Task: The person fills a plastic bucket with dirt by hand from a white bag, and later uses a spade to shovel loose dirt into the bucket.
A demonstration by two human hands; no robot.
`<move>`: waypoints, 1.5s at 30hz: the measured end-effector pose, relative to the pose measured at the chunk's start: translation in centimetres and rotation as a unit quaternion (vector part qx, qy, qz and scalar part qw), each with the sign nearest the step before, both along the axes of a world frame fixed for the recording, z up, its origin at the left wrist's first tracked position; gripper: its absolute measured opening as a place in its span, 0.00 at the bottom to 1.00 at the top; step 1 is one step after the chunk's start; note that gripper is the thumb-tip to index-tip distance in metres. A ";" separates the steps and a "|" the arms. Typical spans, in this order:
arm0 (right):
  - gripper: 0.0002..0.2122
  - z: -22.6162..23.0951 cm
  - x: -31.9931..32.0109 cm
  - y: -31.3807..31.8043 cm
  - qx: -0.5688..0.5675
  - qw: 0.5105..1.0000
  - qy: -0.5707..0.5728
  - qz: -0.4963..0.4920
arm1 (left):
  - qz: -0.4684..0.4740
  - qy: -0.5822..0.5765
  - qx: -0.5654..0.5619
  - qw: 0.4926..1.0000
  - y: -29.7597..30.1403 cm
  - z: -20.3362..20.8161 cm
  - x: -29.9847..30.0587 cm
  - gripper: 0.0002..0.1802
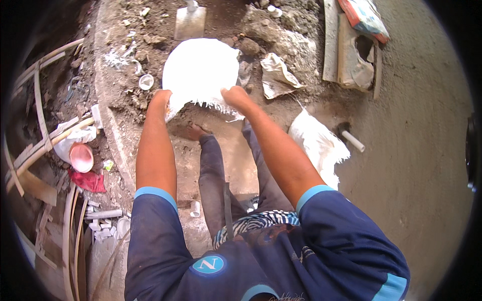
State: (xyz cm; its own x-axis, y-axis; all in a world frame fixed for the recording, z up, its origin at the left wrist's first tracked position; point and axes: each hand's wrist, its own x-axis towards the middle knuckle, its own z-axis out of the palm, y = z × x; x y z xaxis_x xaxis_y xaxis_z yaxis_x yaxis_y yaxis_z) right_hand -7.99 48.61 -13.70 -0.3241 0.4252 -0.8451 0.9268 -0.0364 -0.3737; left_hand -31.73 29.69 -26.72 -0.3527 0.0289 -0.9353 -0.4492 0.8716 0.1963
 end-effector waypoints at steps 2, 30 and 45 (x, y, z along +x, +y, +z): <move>0.25 0.3 -1.6 -1.0 -0.032 0.998 0.049 -0.023 | 0.120 0.022 0.067 0.990 -2.9 -1.7 -1.6 0.11; 0.24 32.6 28.7 -22.0 -0.102 0.949 -0.073 -0.288 | 0.085 -0.173 0.080 0.978 -14.2 37.1 25.4 0.23; 0.25 29.4 47.2 -26.7 -0.050 0.909 -0.045 -0.411 | -0.208 -0.186 0.093 0.956 -7.4 29.6 39.0 0.18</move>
